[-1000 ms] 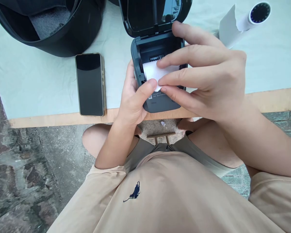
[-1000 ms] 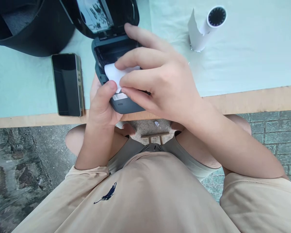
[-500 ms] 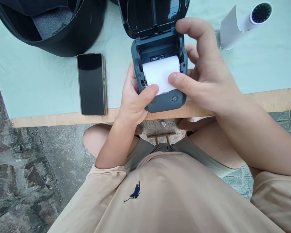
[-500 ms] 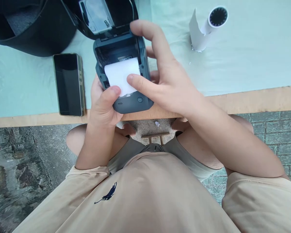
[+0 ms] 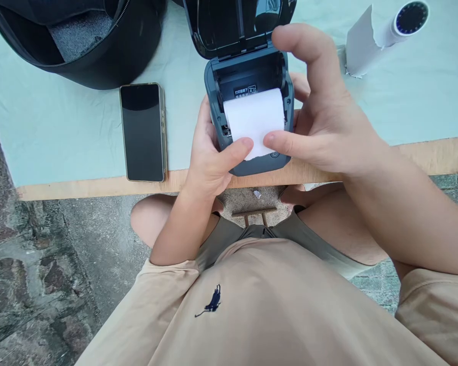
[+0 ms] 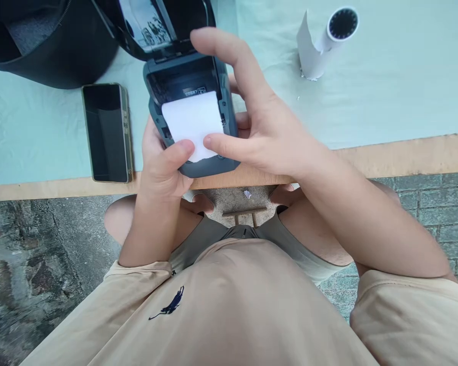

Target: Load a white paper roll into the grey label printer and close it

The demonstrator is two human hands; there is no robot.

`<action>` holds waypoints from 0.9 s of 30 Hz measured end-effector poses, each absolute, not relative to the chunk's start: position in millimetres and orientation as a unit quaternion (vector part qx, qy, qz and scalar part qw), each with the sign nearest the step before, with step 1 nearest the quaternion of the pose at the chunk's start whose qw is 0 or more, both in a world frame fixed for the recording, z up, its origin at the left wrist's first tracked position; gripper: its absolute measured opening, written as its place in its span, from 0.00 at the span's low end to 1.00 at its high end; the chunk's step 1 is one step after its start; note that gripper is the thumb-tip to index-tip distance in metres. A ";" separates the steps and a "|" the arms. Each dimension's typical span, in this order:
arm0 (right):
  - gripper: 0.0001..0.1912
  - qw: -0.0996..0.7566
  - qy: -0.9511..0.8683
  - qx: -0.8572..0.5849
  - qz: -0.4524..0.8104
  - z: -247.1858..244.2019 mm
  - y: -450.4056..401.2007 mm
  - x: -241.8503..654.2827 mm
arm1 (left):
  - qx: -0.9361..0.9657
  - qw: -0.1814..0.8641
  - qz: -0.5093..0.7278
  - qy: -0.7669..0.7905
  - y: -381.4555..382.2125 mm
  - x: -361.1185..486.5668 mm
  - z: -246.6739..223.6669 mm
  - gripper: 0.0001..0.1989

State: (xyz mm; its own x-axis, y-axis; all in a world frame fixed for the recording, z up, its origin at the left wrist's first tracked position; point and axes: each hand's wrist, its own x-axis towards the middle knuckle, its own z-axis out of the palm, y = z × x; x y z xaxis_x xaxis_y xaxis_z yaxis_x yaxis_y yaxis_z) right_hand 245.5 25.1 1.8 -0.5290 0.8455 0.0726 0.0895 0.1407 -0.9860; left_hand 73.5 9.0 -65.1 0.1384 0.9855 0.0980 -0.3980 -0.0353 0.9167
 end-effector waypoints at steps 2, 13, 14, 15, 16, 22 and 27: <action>0.33 0.341 -0.676 -0.343 0.557 3.2 24.8 245.4 | 0.440 0.612 0.566 0.334 8.1 73.6 -63.0 0.28; 0.31 0.336 -0.677 -0.350 0.553 3.5 23.4 244.3 | 0.432 0.610 0.546 0.378 9.2 74.5 -61.5 0.35; 0.32 0.333 -0.676 -0.351 0.556 3.7 23.5 244.3 | 0.430 0.610 0.547 0.379 9.0 74.7 -61.0 0.34; 0.33 0.332 -0.674 -0.352 0.558 4.0 23.7 244.3 | 0.430 0.610 0.549 0.375 8.8 74.9 -60.7 0.33; 0.33 0.332 -0.672 -0.352 0.560 4.4 23.8 244.2 | 0.431 0.611 0.553 0.368 8.9 75.1 -60.9 0.33; 0.34 0.324 -0.682 -0.349 0.554 4.6 24.6 245.6 | 0.438 0.615 0.560 0.341 12.2 75.6 -66.5 0.36; 0.38 0.366 -0.671 -0.377 0.523 4.4 24.5 244.9 | 0.453 0.626 0.554 0.311 11.7 73.5 -65.0 0.34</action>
State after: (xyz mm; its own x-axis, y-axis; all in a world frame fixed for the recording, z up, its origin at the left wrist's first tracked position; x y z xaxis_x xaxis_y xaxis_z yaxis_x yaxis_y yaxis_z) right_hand 244.9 24.5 4.4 -0.4468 0.8895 0.0962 0.1228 0.1675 -0.9782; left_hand 73.5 11.7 -65.0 0.1926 0.9748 0.1129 -0.4118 -0.0242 0.9109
